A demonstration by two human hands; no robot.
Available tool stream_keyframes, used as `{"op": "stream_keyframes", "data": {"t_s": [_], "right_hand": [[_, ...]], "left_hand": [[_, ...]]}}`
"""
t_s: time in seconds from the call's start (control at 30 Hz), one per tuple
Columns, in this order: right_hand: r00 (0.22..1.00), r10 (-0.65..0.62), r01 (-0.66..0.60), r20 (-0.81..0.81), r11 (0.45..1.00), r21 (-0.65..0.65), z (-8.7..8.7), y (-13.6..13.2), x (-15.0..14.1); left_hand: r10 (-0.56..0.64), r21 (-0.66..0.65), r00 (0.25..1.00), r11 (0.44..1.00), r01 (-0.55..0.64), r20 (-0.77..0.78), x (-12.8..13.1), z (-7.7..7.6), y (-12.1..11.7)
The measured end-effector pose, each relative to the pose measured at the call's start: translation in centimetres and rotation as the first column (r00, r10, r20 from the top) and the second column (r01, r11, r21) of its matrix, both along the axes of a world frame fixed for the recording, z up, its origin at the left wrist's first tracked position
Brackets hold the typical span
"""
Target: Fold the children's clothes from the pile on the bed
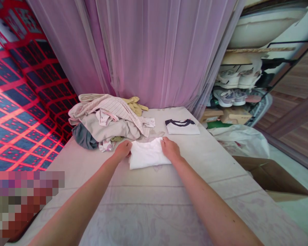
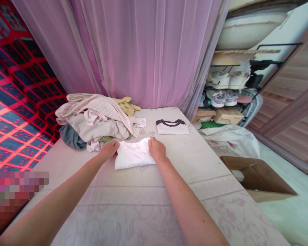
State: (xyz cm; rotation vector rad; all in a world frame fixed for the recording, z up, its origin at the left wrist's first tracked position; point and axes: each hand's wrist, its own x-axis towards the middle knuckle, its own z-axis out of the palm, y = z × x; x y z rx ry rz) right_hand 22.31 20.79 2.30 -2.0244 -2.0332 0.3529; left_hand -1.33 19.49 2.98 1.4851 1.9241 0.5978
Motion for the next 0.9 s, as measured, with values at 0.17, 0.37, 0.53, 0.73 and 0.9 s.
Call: {"op": "stream_keyframes", "data": {"t_s": [0.17,0.37,0.53,0.73,0.9], "right_hand": [[0.995,-0.043,0.041,0.085,0.999,0.025,-0.4,-0.5,-0.2],[1.000,-0.016,0.014,0.024,0.995,0.094,-0.2,-0.9,-0.3],[0.998,-0.053,0.052,0.042,0.998,0.026,-0.1,-0.7,-0.2],[0.990,0.140,-0.139,0.007,0.973,0.186,0.3,-2.7,-0.6],[0.940,0.333,-0.336,0.077,0.941,0.040,-1.1,-3.6,-1.9]], "left_hand": [[0.022,0.035,0.987,0.999,-0.016,-0.159,0.1,0.3,0.1],[0.015,0.082,0.972,0.997,0.004,-0.234,0.4,-0.1,0.0],[-0.004,0.075,0.947,0.997,0.030,-0.320,0.0,0.1,-0.4],[-0.189,0.278,0.850,0.891,0.359,-0.491,3.2,0.9,-3.4],[-0.225,0.192,0.757,0.887,0.420,-0.614,5.9,-1.8,-5.2]]}}
